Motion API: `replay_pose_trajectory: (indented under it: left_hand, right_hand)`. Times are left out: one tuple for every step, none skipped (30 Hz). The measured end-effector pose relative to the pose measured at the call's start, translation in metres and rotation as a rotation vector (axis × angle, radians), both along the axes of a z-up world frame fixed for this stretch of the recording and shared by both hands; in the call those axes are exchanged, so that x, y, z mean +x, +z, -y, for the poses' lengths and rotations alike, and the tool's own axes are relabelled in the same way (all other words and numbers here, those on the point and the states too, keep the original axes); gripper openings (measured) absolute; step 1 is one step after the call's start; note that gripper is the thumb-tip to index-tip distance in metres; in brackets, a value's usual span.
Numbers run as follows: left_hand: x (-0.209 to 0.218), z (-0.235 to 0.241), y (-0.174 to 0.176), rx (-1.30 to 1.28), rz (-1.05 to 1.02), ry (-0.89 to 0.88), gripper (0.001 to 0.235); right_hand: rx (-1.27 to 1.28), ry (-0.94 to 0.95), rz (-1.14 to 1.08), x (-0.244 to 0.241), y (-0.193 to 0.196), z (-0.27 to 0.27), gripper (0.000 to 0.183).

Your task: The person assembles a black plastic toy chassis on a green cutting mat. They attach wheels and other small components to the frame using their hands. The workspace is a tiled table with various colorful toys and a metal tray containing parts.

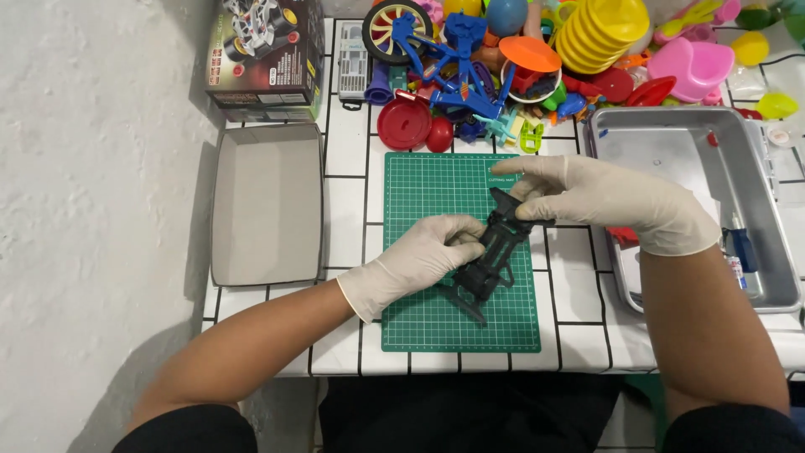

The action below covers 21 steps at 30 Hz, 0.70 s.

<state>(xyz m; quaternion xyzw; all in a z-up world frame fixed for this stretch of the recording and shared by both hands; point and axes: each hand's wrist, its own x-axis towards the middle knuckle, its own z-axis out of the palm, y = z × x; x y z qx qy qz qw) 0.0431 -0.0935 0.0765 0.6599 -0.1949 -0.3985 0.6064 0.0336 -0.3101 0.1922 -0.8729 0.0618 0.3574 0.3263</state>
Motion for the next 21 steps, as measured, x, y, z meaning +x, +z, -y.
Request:
replay_pose_trajectory:
  left_hand:
    - [0.001,-0.002,0.001,0.067,0.028,0.039,0.012]
    - [0.002,-0.005,0.002,0.135,0.055,0.077,0.012]
    - [0.003,-0.007,0.002,0.135,0.054,0.078,0.012]
    - [0.005,-0.009,0.002,0.210,0.068,0.143,0.017]
    - [0.006,-0.012,0.002,0.286,0.081,0.209,0.023]
    - [0.013,-0.011,-0.013,0.286,0.078,0.211,0.023]
    - [0.020,-0.011,-0.028,0.277,0.104,0.248,0.028]
    - [0.026,-0.011,-0.044,0.268,0.130,0.284,0.035]
    - [0.029,-0.011,-0.047,0.269,0.125,0.285,0.035]
    - [0.031,-0.012,-0.051,0.289,0.138,0.289,0.034]
    - [0.033,-0.012,-0.054,0.309,0.151,0.292,0.033]
    - [0.034,-0.012,-0.059,0.312,0.145,0.293,0.033]
    - [0.036,-0.012,-0.063,0.326,0.161,0.279,0.033]
    - [0.037,-0.012,-0.067,0.339,0.176,0.266,0.033]
    - [0.037,-0.012,-0.065,0.341,0.175,0.266,0.033]
    - [0.036,-0.012,-0.063,0.343,0.177,0.261,0.033]
    - [0.035,-0.013,-0.061,0.347,0.179,0.257,0.034]
    - [0.036,-0.013,-0.065,0.348,0.177,0.259,0.034]
    - [0.038,-0.013,-0.070,0.345,0.188,0.259,0.033]
    - [0.039,-0.012,-0.074,0.341,0.200,0.259,0.033]
    - [0.037,-0.013,-0.072,0.343,0.199,0.258,0.033]
  right_hand:
    - [-0.032,-0.041,0.059,0.000,0.000,-0.003,0.072]
    - [-0.064,-0.082,0.117,0.000,-0.001,-0.006,0.072]
    - [-0.063,-0.081,0.116,-0.003,-0.016,0.000,0.072]
    - [-0.027,-0.051,0.357,-0.006,-0.030,0.007,0.065]
    - [0.011,-0.021,0.597,-0.008,-0.046,0.013,0.061]
    - [0.012,-0.019,0.595,-0.015,-0.050,0.005,0.061]
    - [0.008,-0.048,0.577,-0.022,-0.054,-0.002,0.057]
    - [0.006,-0.078,0.561,-0.029,-0.058,-0.009,0.055]
    - [0.006,-0.076,0.556,-0.032,-0.074,-0.011,0.055]
    - [0.029,-0.087,0.522,-0.035,-0.089,-0.013,0.055]
    - [0.052,-0.098,0.488,-0.039,-0.104,-0.015,0.056]
    - [0.053,-0.098,0.482,-0.042,-0.110,-0.020,0.056]
    - [0.034,-0.093,0.505,-0.044,-0.114,-0.024,0.057]
    - [0.016,-0.088,0.529,-0.046,-0.119,-0.029,0.057]
    - [0.017,-0.088,0.527,-0.048,-0.128,-0.029,0.057]
    - [0.042,-0.140,0.527,-0.049,-0.136,-0.028,0.054]
    - [0.067,-0.191,0.526,-0.051,-0.145,-0.028,0.051]
    - [0.068,-0.189,0.525,-0.051,-0.151,-0.028,0.051]
    - [0.079,-0.204,0.526,-0.052,-0.157,-0.027,0.050]
    - [0.089,-0.219,0.526,-0.053,-0.162,-0.026,0.050]
    - [0.090,-0.220,0.525,-0.053,-0.161,-0.028,0.050]
